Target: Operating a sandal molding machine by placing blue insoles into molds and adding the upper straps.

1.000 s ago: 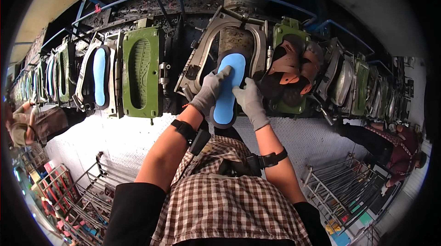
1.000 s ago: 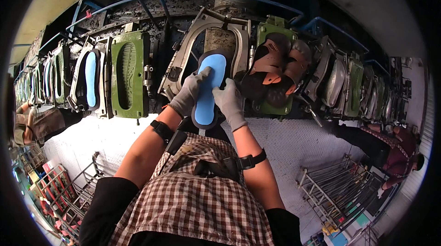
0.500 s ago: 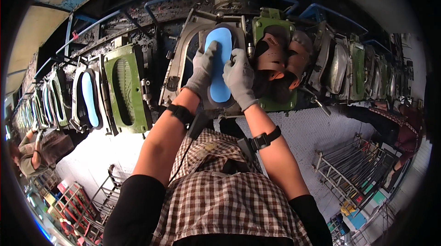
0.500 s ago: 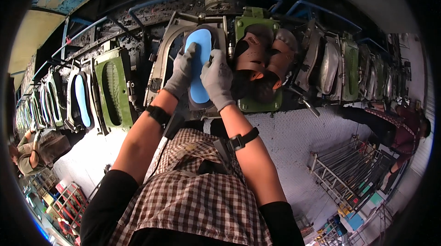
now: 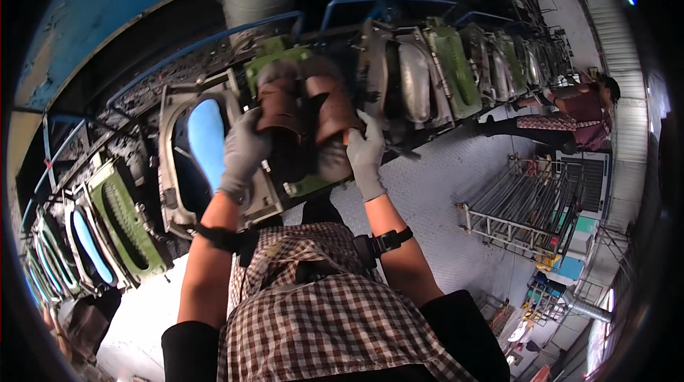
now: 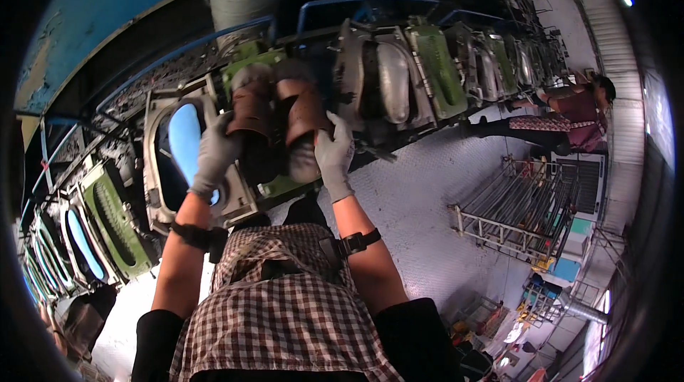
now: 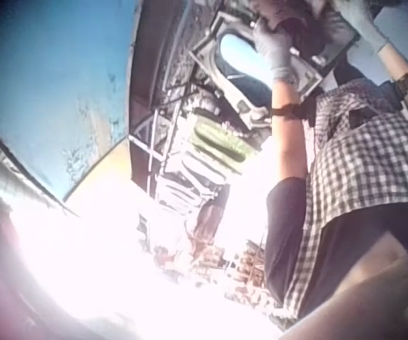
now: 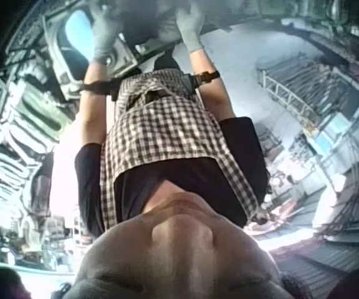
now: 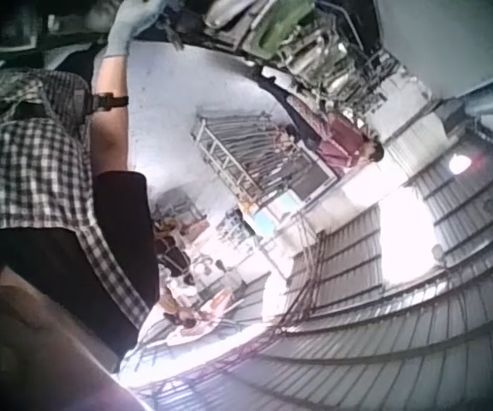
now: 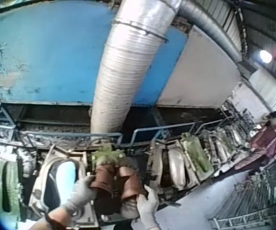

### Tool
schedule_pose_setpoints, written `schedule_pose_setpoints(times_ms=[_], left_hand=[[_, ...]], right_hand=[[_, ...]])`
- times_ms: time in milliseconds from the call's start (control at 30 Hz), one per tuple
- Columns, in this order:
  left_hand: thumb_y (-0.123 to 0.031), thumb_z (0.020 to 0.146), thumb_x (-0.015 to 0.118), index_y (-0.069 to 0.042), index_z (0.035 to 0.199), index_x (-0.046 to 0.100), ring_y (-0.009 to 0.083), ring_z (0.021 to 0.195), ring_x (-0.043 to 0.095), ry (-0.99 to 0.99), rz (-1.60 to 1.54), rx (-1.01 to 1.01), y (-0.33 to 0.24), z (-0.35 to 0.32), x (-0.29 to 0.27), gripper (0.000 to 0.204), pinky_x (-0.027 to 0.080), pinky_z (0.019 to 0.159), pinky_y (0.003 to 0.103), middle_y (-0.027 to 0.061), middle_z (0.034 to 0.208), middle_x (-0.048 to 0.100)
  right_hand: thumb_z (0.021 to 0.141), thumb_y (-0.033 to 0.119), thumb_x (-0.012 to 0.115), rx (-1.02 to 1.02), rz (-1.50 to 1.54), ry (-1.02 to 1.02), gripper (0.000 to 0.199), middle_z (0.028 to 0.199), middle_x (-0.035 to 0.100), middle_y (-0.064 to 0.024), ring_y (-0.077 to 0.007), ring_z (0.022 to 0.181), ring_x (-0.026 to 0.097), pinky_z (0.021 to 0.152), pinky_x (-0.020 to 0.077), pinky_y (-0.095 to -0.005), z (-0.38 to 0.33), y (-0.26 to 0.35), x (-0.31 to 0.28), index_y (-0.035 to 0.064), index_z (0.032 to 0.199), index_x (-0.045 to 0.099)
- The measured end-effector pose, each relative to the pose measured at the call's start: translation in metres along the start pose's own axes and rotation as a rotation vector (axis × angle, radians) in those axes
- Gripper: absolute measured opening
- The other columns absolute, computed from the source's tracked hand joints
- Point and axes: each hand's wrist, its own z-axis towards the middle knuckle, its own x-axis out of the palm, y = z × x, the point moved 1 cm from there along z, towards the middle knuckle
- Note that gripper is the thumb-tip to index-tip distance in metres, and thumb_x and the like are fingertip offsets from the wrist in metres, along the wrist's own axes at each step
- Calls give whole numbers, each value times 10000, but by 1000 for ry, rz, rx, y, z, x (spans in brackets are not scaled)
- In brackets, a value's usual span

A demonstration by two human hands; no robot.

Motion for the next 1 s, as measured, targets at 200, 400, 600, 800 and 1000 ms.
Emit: schedule_pose_setpoints(times_ms=[200, 400, 600, 800, 1000], left_hand=[[8, 938, 568, 25, 1259, 594, 125, 1017, 621, 104, -915, -177, -73, 1, 29, 322, 500, 904, 258, 74, 1150, 677], [49, 900, 561, -33, 1417, 427, 162, 1032, 604, -75, -898, 143, -211, 26, 171, 540, 510, 902, 277, 95, 1163, 611], [-293, 884, 667, -26, 1457, 406, 384, 1192, 539, 9, -390, 274, -269, 47, 299, 684, 420, 1047, 408, 222, 1277, 558], [-495, 941, 622, -24, 1262, 577, 222, 930, 638, 253, -1279, -555, -212, 118, 363, 572, 520, 823, 383, 94, 1075, 656], [-473, 954, 619, -4, 1253, 546, 152, 895, 631, 202, -1154, -441, -225, 62, 361, 561, 542, 781, 316, 66, 1066, 635]], right_hand=[[835, 20, 631, -232, -70, -186, 329, 1165, 679, -142, -294, 1119, 625, 1008, 464, -380, 126, -16, -146, 20, 1162, 665], [984, 320, 599, -133, 510, 239, 653, 1452, 442, -187, -289, 1245, 514, 1074, 394, -396, 179, -106, -217, 3, 1499, 351], [946, 248, 642, 345, 459, 326, 478, 1085, 614, -53, -160, 957, 619, 764, 525, -283, 181, -163, -229, 17, 1340, 498], [924, 210, 672, 484, 547, 345, 357, 967, 633, -12, -71, 642, 566, 471, 469, -199, 230, -143, -232, 88, 1248, 584], [925, 206, 639, -464, -284, -10, 259, 907, 631, -92, -292, 748, 645, 630, 516, -399, 289, -131, -185, 99, 1161, 643]])
